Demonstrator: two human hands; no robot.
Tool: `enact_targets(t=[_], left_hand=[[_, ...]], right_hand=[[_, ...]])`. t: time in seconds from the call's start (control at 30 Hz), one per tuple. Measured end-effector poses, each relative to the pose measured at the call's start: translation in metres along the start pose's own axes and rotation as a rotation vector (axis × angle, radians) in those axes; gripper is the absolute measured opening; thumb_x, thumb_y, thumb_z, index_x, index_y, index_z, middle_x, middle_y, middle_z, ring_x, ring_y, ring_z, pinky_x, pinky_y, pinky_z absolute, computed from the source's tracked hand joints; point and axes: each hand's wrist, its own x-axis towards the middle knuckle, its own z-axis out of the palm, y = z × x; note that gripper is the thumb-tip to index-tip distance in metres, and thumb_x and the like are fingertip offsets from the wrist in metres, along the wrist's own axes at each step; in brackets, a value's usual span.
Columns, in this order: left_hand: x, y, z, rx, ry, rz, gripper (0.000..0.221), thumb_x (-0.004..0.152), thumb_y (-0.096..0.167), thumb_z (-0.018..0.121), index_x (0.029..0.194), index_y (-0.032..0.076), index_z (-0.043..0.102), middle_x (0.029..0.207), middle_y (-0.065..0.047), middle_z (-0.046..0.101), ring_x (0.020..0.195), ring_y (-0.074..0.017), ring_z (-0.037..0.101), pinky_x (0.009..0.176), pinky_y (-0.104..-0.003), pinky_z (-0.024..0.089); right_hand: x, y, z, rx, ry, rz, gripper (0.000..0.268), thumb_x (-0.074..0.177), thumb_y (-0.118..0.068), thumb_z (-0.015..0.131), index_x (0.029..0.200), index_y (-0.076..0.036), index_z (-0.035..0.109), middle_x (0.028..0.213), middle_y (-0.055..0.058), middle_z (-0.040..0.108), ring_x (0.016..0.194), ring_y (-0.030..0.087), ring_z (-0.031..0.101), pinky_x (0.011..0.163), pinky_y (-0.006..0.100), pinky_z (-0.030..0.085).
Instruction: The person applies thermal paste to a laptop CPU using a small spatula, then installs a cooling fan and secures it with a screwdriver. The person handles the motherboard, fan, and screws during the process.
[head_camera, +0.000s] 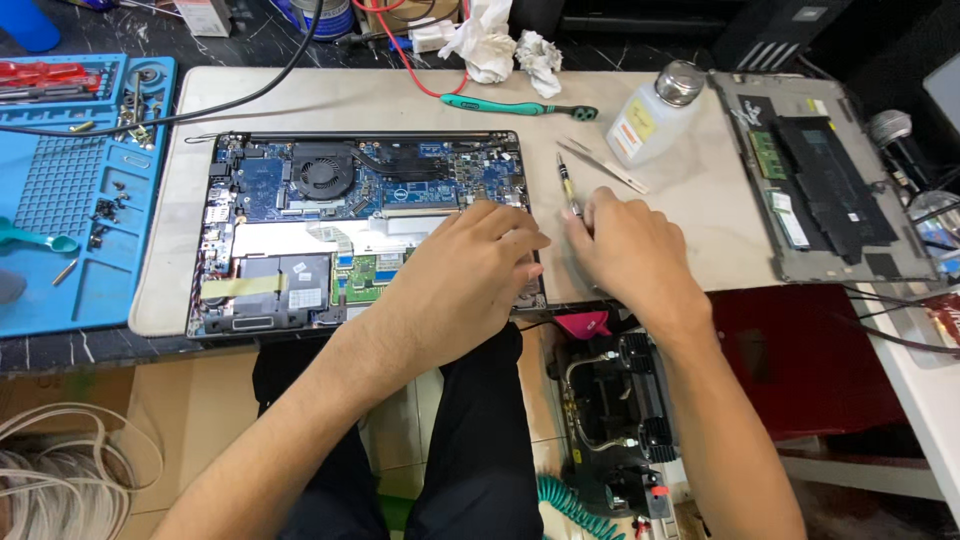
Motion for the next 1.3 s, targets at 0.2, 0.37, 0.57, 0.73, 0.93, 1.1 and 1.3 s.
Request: enact_targets(t=[0.2, 0.37, 0.57, 0.73, 0.93, 1.1, 1.3], left_hand=[[-0.012, 0.002, -0.007, -0.196, 0.135, -0.157, 0.037, 0.112, 0.013, 0.068, 0.145, -0.003, 0.065, 0.142, -0.021, 0.069, 0.132, -0.0424, 0.061, 0.115, -0.053, 0.048], [-0.027, -0.003, -0.028, -0.357, 0.387, -0.351, 0.060, 0.122, 0.030, 0.058, 0.172, 0.001, 0.040, 0.168, -0.023, 0.053, 0.141, -0.0393, 0.072, 0.110, -0.047, 0.065], [-0.061, -0.009, -0.064, -0.327, 0.695, -0.373, 0.024, 0.118, 0.008, 0.068, 0.141, 0.004, 0.071, 0.119, -0.013, 0.083, 0.112, -0.0281, 0.085, 0.099, -0.039, 0.073], [-0.108, -0.014, -0.100, -0.365, 0.845, -0.539, 0.009, 0.112, 0.010, 0.072, 0.115, 0.006, 0.080, 0.106, -0.005, 0.082, 0.087, -0.0174, 0.083, 0.084, -0.030, 0.073], [-0.179, -0.042, -0.136, -0.331, 0.818, -0.728, 0.018, 0.112, 0.021, 0.071, 0.106, 0.007, 0.081, 0.099, -0.002, 0.084, 0.090, -0.0128, 0.081, 0.084, -0.027, 0.068], [-0.216, -0.071, -0.143, -0.163, 0.738, -0.773, 0.014, 0.112, 0.014, 0.072, 0.108, 0.006, 0.082, 0.096, -0.004, 0.081, 0.080, -0.0166, 0.070, 0.076, -0.031, 0.056], [-0.230, -0.089, -0.139, 0.052, 0.729, -0.770, 0.017, 0.111, 0.001, 0.076, 0.127, 0.000, 0.077, 0.112, -0.012, 0.079, 0.086, -0.0229, 0.070, 0.084, -0.038, 0.058]], right_hand=[[-0.011, 0.006, -0.009, 0.117, 0.089, -0.063, 0.044, 0.126, -0.045, 0.044, 0.118, -0.009, 0.068, 0.112, 0.021, 0.080, 0.099, 0.050, 0.072, 0.087, 0.062, 0.049], [-0.042, -0.020, -0.023, 0.356, 0.097, -0.303, 0.026, 0.126, -0.031, 0.057, 0.112, -0.011, 0.064, 0.080, 0.002, 0.077, 0.073, 0.021, 0.071, 0.079, 0.040, 0.050], [-0.043, -0.073, -0.025, 0.408, 0.137, -0.600, 0.019, 0.122, -0.029, 0.066, 0.113, -0.013, 0.068, 0.083, -0.001, 0.066, 0.076, 0.015, 0.057, 0.080, 0.034, 0.046], [-0.035, -0.133, -0.025, 0.463, 0.083, -0.691, 0.009, 0.110, -0.018, 0.081, 0.114, -0.009, 0.079, 0.099, 0.001, 0.082, 0.085, 0.012, 0.071, 0.079, 0.029, 0.056], [-0.013, -0.201, -0.025, 0.689, -0.005, -0.640, 0.018, 0.093, -0.007, 0.096, 0.108, -0.003, 0.086, 0.094, 0.010, 0.086, 0.081, 0.015, 0.080, 0.077, 0.025, 0.065], [-0.002, -0.268, -0.007, 0.899, -0.154, -0.553, 0.024, 0.099, -0.013, 0.087, 0.111, -0.004, 0.069, 0.091, 0.020, 0.087, 0.079, 0.023, 0.088, 0.074, 0.029, 0.072], [0.012, -0.302, 0.003, 0.914, -0.251, -0.633, 0.018, 0.114, -0.010, 0.068, 0.116, -0.006, 0.050, 0.101, 0.028, 0.091, 0.095, 0.032, 0.098, 0.080, 0.035, 0.079]])
